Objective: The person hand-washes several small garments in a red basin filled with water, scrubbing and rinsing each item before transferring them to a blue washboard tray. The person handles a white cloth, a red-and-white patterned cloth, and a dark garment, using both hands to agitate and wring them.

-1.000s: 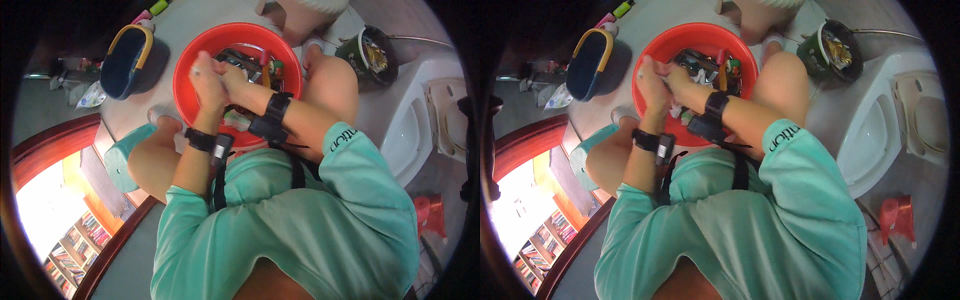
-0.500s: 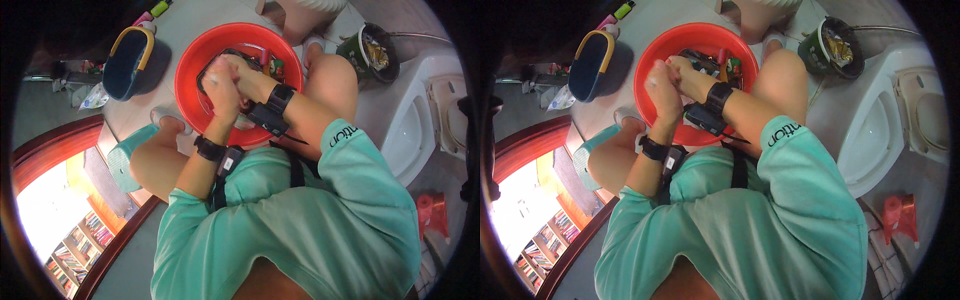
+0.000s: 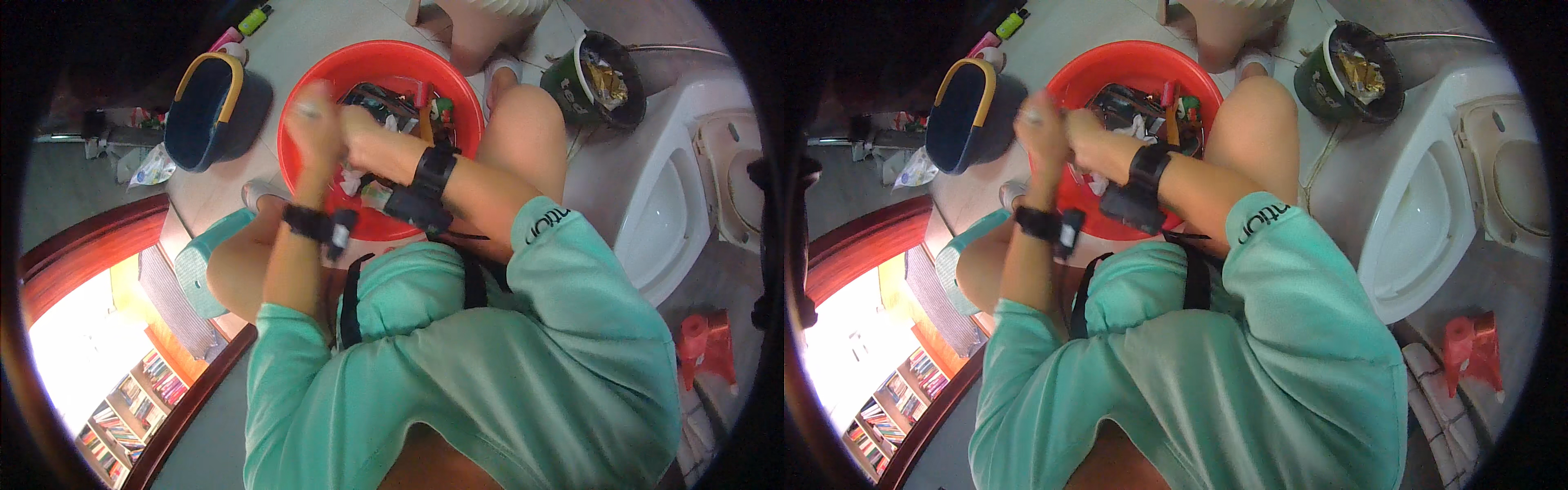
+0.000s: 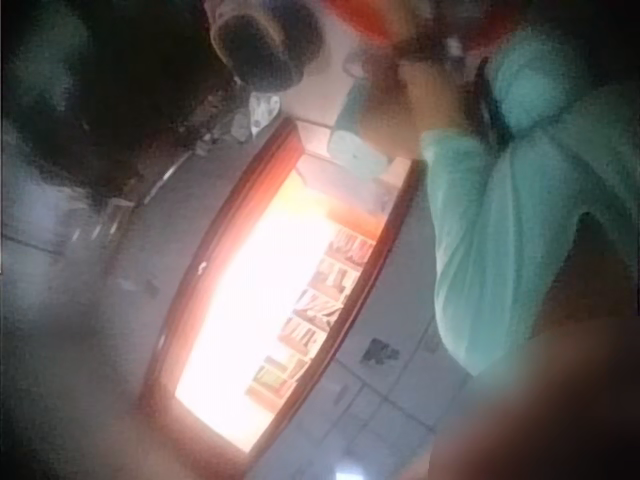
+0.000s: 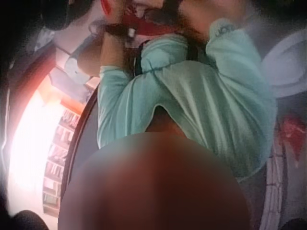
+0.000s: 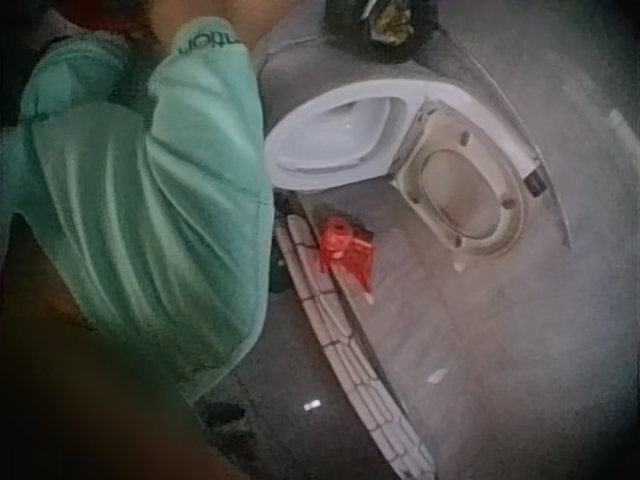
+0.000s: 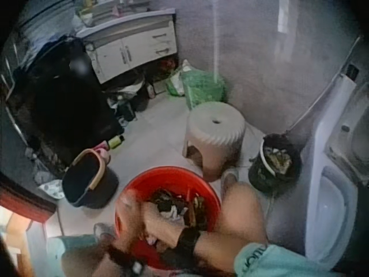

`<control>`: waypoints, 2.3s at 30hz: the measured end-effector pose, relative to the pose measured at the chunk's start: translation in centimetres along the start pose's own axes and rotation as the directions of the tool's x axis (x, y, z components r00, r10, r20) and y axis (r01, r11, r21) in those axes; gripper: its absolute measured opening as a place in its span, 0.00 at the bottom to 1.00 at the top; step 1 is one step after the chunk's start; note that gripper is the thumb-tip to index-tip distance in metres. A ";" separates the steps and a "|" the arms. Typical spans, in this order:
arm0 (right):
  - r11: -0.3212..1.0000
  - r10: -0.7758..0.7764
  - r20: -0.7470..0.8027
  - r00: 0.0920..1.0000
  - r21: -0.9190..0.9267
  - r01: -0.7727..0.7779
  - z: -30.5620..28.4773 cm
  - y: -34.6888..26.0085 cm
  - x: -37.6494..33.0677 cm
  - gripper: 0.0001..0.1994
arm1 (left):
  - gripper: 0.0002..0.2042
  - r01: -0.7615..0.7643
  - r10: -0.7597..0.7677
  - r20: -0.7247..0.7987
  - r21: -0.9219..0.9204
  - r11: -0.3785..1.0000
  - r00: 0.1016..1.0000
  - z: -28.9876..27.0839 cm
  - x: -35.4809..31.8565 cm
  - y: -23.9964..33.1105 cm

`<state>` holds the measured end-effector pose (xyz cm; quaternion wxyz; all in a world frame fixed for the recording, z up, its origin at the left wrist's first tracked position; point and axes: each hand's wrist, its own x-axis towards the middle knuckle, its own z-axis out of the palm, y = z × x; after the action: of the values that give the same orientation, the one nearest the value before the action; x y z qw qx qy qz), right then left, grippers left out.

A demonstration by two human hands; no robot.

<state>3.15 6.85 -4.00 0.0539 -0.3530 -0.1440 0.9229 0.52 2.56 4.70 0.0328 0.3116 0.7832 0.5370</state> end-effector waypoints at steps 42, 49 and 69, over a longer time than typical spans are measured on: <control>0.990 -0.010 0.331 0.944 -0.131 0.056 0.8 -7.6 -6.2 0.21 | 0.16 0.727 -0.327 0.770 -0.246 0.641 0.548 -7.8 2.8 -2.8; 0.740 -0.158 0.336 0.929 -0.583 0.336 0.1 -7.9 -7.0 0.20 | 0.15 0.549 -0.351 0.496 -0.339 0.764 0.794 -8.0 3.6 -4.2; 0.383 -0.547 0.146 0.825 -0.832 0.401 -7.4 -8.1 -1.3 0.19 | 0.11 0.387 -0.253 0.445 -0.240 0.890 0.859 -18.2 4.6 -3.3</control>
<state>9.00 15.99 -5.98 0.1516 -0.3474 -0.6554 0.6532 -11.64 -10.69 10.84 0.3331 0.2689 0.7026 0.5685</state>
